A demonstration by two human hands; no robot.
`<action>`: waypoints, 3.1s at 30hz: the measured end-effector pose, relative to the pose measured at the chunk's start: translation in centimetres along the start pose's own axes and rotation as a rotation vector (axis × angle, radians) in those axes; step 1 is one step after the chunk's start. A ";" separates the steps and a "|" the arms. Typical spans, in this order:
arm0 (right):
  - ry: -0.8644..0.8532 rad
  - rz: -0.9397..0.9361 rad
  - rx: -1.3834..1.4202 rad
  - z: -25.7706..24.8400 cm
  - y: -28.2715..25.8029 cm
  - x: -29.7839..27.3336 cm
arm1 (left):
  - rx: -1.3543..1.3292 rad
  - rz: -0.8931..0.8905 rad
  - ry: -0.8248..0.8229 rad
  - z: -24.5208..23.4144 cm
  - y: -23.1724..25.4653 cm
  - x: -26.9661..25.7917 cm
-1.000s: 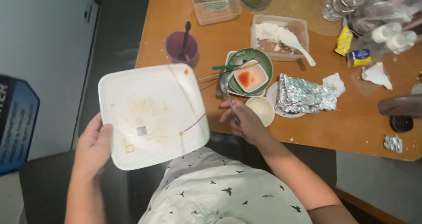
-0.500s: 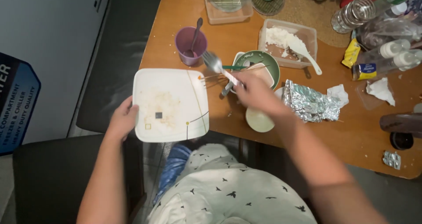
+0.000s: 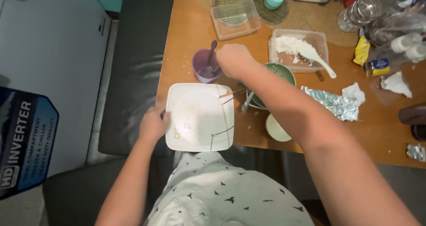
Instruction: Stacking dirty dishes and wrapping leftover food in aluminum foil before storing it in the refrigerator.
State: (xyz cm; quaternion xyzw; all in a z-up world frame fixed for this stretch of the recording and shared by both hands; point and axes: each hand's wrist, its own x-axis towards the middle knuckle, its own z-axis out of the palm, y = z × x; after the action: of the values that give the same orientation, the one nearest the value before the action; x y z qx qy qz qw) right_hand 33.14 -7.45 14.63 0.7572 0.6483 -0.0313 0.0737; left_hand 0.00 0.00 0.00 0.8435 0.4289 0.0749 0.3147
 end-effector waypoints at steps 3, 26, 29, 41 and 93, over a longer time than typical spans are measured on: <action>0.004 -0.016 0.046 0.3 -0.3 0.6 | -0.046 0.196 0.108 -2.7 3.4 1.5; 0.297 0.200 0.470 3.7 -5.3 -17.1 | -0.238 0.864 -0.204 2.6 21.1 7.4; 0.455 0.214 0.406 6.1 -5.7 -17.2 | -0.193 0.809 -0.242 4.5 21.7 8.2; 0.473 0.260 0.477 8.4 -5.3 -17.5 | -0.316 0.944 0.146 0.1 21.5 7.2; 0.866 0.347 1.366 -4.5 -0.4 -11.9 | -0.640 0.087 0.029 -4.8 8.2 2.9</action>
State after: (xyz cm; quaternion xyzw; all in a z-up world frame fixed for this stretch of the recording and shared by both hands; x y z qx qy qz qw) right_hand 30.68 -18.30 20.76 0.6695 0.3311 -0.1120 -0.6554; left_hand 5.40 0.93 8.28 0.7182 0.3514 0.2315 0.5541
